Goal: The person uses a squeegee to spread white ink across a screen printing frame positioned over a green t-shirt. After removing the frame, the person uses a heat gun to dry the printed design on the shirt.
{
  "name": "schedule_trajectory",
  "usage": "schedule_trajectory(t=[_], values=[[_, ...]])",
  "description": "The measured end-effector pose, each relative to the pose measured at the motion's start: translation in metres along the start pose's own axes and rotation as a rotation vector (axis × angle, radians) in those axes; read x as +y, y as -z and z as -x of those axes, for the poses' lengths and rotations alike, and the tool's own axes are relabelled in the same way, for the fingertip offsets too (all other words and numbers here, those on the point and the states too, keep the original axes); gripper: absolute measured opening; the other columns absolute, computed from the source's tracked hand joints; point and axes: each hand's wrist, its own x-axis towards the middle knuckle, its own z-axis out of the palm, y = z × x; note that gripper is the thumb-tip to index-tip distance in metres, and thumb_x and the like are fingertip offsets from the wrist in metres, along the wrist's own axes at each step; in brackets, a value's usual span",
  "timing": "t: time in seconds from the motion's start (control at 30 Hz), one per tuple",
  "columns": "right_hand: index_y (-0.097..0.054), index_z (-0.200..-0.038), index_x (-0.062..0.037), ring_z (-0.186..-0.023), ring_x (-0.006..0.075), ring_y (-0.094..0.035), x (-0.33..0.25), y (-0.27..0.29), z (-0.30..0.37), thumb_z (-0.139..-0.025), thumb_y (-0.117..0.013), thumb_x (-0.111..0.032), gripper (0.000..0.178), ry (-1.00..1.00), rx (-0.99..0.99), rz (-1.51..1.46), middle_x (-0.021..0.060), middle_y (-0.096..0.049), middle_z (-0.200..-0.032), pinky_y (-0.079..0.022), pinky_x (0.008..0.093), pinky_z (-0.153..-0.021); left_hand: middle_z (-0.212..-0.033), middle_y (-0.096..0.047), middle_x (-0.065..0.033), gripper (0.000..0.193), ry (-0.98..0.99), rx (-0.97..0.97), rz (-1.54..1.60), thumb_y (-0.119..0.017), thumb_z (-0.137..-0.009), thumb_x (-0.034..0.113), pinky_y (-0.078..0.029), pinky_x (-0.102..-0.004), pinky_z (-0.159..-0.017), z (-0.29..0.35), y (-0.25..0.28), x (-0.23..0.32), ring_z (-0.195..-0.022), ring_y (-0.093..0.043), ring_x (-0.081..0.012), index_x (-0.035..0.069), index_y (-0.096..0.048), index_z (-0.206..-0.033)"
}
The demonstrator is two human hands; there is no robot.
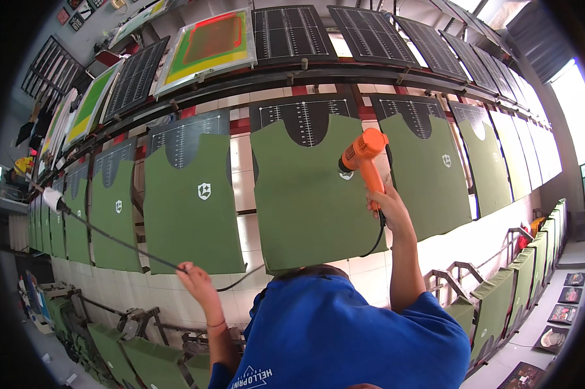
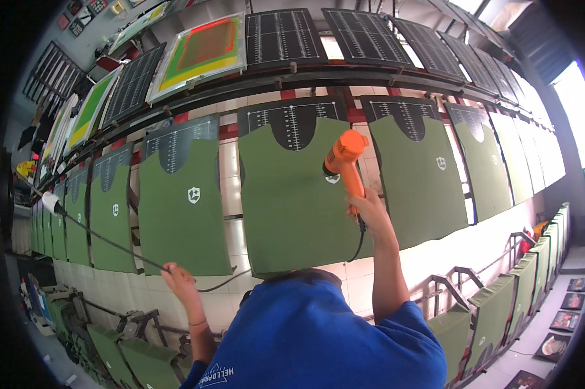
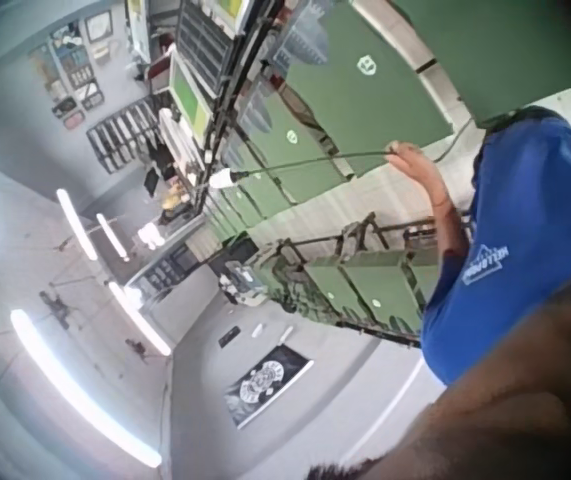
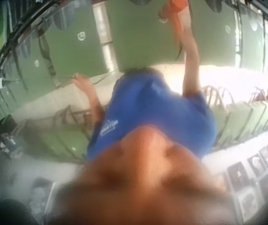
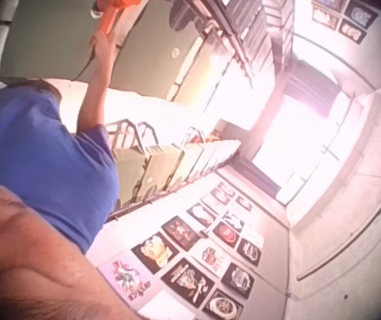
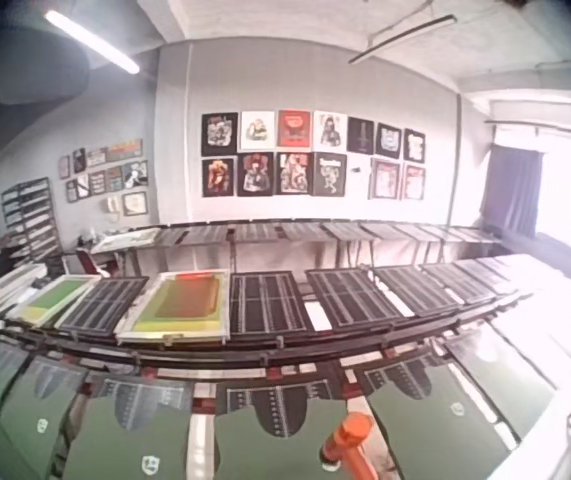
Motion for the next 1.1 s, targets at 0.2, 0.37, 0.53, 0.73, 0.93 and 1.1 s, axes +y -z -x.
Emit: schedule_trajectory(t=[0.2,0.37,0.53,0.73,0.93,1.1], values=[[-0.059,-0.112,0.0004,-0.064,0.0097,-0.057,-0.003,0.0,-0.014,-0.086,-0.064,-0.017,0.031,0.02,0.014,0.019,0.0009,-0.057,-0.074,-0.041,0.025,-0.051,-0.072,-0.033,0.0044,0.015,-0.046,-0.083,-0.102,-0.04,-0.109,0.022,-0.027,-0.023,-0.053,-0.004,-0.02,-0.077,-0.06,-0.032,-0.0046,0.007,-0.043,-0.107],[-0.059,-0.107,-0.0003,-0.063,0.0092,-0.057,-0.004,-0.008,-0.018,-0.088,-0.064,-0.017,0.027,0.049,0.016,0.056,0.0007,-0.056,-0.072,-0.042,0.0248,-0.051,-0.077,-0.041,-0.0027,0.02,-0.155,0.119,-0.438,-0.038,-0.109,0.02,-0.038,-0.0299,-0.06,-0.055,0.018,-0.146,-0.065,-0.04,-0.0125,0.001,-0.044,-0.107],[-0.057,-0.103,-0.0011,-0.063,0.009,-0.057,-0.008,-0.007,-0.02,-0.088,-0.063,-0.017,0.022,0.019,-0.016,0.023,0.0007,-0.056,-0.072,-0.042,0.0246,-0.051,-0.093,-0.059,-0.0184,0.024,-0.194,0.183,-0.754,-0.036,-0.109,0.021,-0.048,-0.0426,-0.072,-0.07,0.031,-0.175,-0.08,-0.061,-0.0317,0.0,-0.046,-0.111],[-0.057,-0.101,-0.0016,-0.063,0.0095,-0.057,-0.004,-0.022,-0.015,-0.088,-0.063,-0.017,0.021,0.048,0.07,0.019,0.0013,-0.056,-0.073,-0.042,0.0249,-0.052,-0.102,-0.068,-0.0214,0.021,-0.183,0.234,-0.943,-0.042,-0.105,0.022,-0.05,-0.0504,-0.075,-0.075,0.013,-0.175,-0.092,-0.067,-0.0421,0.003,-0.049,-0.11],[-0.056,-0.099,-0.0026,-0.062,0.0096,-0.056,0.011,-0.021,-0.022,-0.087,-0.063,-0.017,0.02,0.064,0.109,0.07,0.0014,-0.056,-0.073,-0.042,0.0253,-0.053,-0.097,-0.07,-0.0176,0.022,-0.131,0.206,-0.949,-0.051,-0.1,0.022,-0.052,-0.049,-0.073,-0.073,0.006,-0.162,-0.088,-0.069,-0.0391,0.003,-0.05,-0.109],[-0.056,-0.096,-0.003,-0.062,0.0092,-0.056,-0.007,-0.022,-0.01,-0.087,-0.062,-0.017,0.018,-0.009,0.071,-0.007,0.0017,-0.057,-0.072,-0.042,0.0259,-0.052,-0.095,-0.071,-0.0167,0.021,-0.156,0.239,-0.932,-0.052,-0.099,0.021,-0.052,-0.0484,-0.072,-0.074,0.011,-0.17,-0.085,-0.069,-0.0378,0.003,-0.05,-0.109]])
